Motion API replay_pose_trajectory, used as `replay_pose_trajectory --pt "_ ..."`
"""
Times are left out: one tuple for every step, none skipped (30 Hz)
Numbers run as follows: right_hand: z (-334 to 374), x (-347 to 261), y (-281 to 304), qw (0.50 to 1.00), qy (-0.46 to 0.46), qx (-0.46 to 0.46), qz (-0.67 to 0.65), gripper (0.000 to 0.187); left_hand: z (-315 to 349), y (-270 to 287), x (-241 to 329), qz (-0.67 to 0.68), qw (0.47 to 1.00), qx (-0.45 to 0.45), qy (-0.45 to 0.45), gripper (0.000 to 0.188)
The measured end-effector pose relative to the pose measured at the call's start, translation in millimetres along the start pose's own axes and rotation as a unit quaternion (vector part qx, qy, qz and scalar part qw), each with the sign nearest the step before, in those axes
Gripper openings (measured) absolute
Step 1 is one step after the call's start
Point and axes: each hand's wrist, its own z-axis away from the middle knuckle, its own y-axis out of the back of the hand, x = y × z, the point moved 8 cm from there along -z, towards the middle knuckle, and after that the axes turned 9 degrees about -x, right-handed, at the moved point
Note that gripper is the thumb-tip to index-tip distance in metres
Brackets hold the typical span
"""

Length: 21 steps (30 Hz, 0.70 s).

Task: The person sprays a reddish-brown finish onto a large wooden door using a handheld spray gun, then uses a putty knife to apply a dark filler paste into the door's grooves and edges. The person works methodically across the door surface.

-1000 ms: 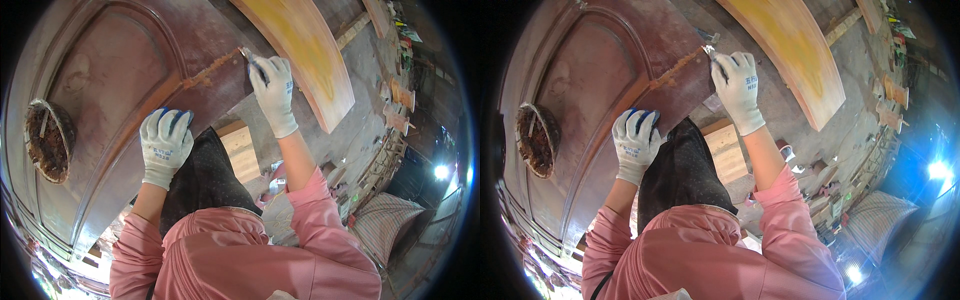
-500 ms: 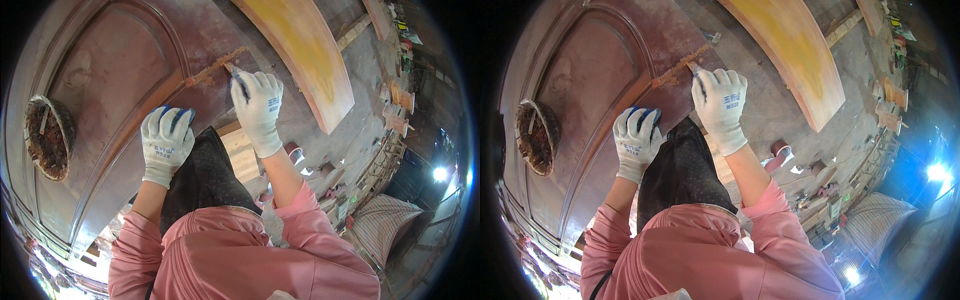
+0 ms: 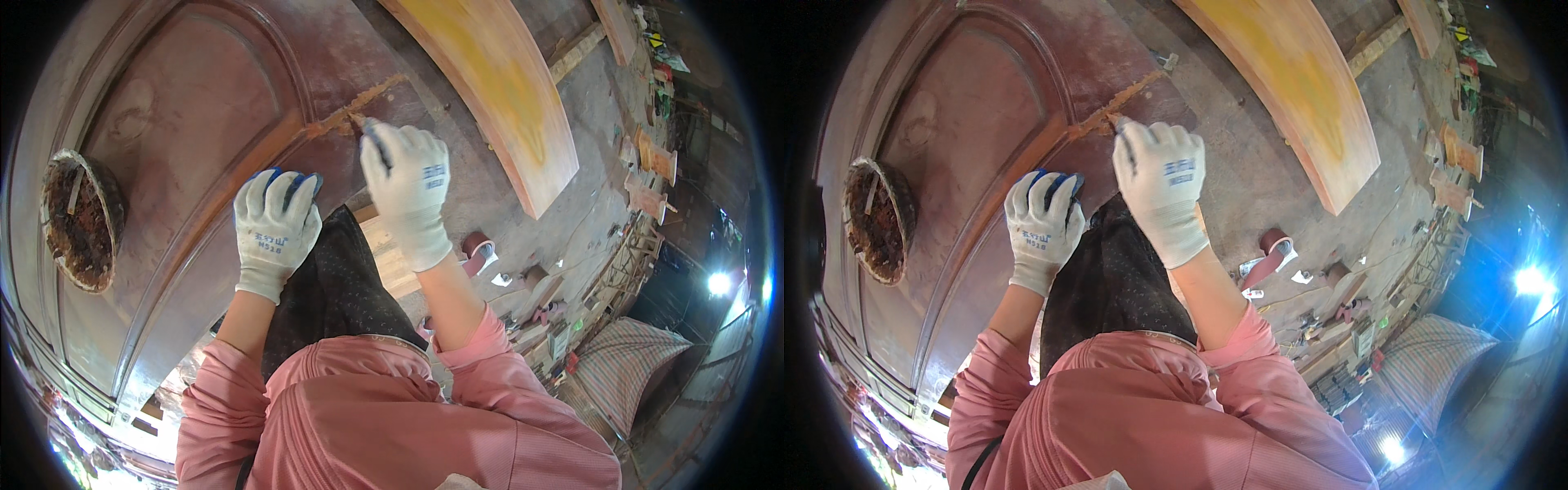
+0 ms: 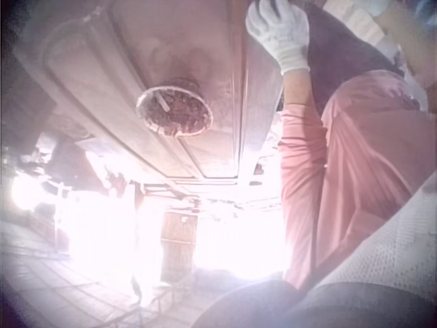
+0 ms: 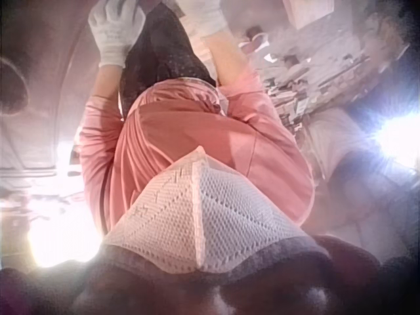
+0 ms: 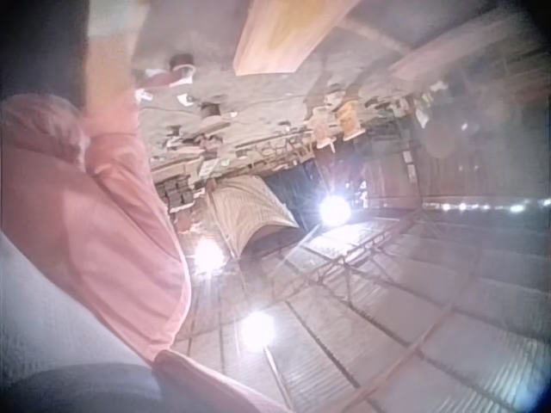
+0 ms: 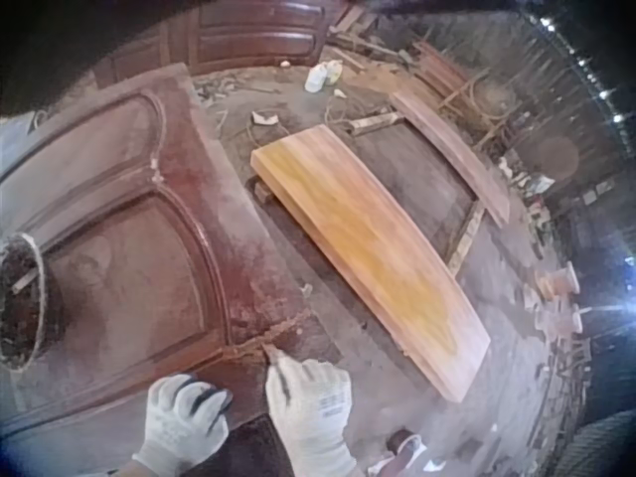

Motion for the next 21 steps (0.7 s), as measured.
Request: replay_pose_trajectory --pt "-1 4 7 0.999 -0.01 0.019 -0.024 0.012 0 0 1 0.001 1.0 0.003 0.001 0.038" --pt "-3 11 10 0.999 -0.029 0.026 -0.024 0.016 0 1 1 0.0 1.0 0.003 0.001 0.038" --pt "-1 9 6 0.999 -0.014 0.028 -0.007 0.016 -1 3 2 0.0 1.0 0.003 0.002 0.037" --pt "2 6 2 0.999 0.0 0.031 0.01 0.017 -1 4 2 0.001 1.0 0.003 0.001 0.037" --pt "3 2 -2 0.999 0.014 0.033 0.028 0.017 -2 5 3 0.003 1.0 0.007 -0.001 0.037" --pt "10 -5 -7 0.999 0.028 -0.003 0.02 0.016 -2 5 4 0.006 1.0 0.01 -0.002 0.037" --pt "13 -10 -8 0.999 0.03 -0.012 -0.01 0.017 -2 6 3 0.006 1.0 0.014 0.0 0.037" --pt "16 -16 -10 0.998 0.032 -0.022 -0.04 0.018 -2 6 3 0.008 1.0 0.018 -0.003 0.038" --pt "16 -20 -12 0.996 0.035 -0.033 -0.07 0.02 -2 6 3 0.01 1.0 0.022 -0.004 0.038" --pt "12 -21 -7 0.996 0.038 -0.014 -0.077 0.02 -2 6 3 0.011 1.0 0.027 -0.006 0.038" --pt "10 -21 -6 0.997 0.044 -0.008 -0.068 0.019 -1 6 3 0.011 1.0 0.027 -0.005 0.038" --pt "6 -21 -6 0.997 0.049 -0.001 -0.06 0.018 -1 6 2 0.011 1.0 0.028 -0.004 0.038" --pt "3 -20 -6 0.997 0.054 0.006 -0.05 0.018 -1 6 2 0.013 1.0 0.028 -0.004 0.039" --pt "0 -23 -8 0.997 0.076 0.007 -0.033 0.019 -1 6 2 0.019 0.999 0.03 -0.004 0.039" --pt "-1 -27 -9 0.995 0.095 0.003 -0.023 0.02 0 6 1 0.024 0.999 0.029 -0.004 0.04" --pt "-1 -30 -11 0.993 0.114 -0.001 -0.013 0.021 0 5 1 0.03 0.999 0.027 -0.004 0.04" --pt "-1 -34 -12 0.991 0.133 -0.005 -0.003 0.021 1 5 0 0.037 0.999 0.026 -0.004 0.041" --pt "-1 -37 -12 0.989 0.145 -0.005 0.011 0.021 1 4 0 0.038 0.999 0.021 -0.006 0.04" --pt "-1 -41 -12 0.987 0.158 -0.006 0.025 0.021 1 4 -1 0.04 0.999 0.017 -0.007 0.04" --pt "0 -44 -11 0.985 0.17 -0.007 0.04 0.021 1 3 -1 0.043 0.999 0.012 -0.008 0.039" --pt "1 -45 -13 0.984 0.17 -0.027 0.054 0.021 2 3 -1 0.044 0.999 0.018 -0.007 0.039"
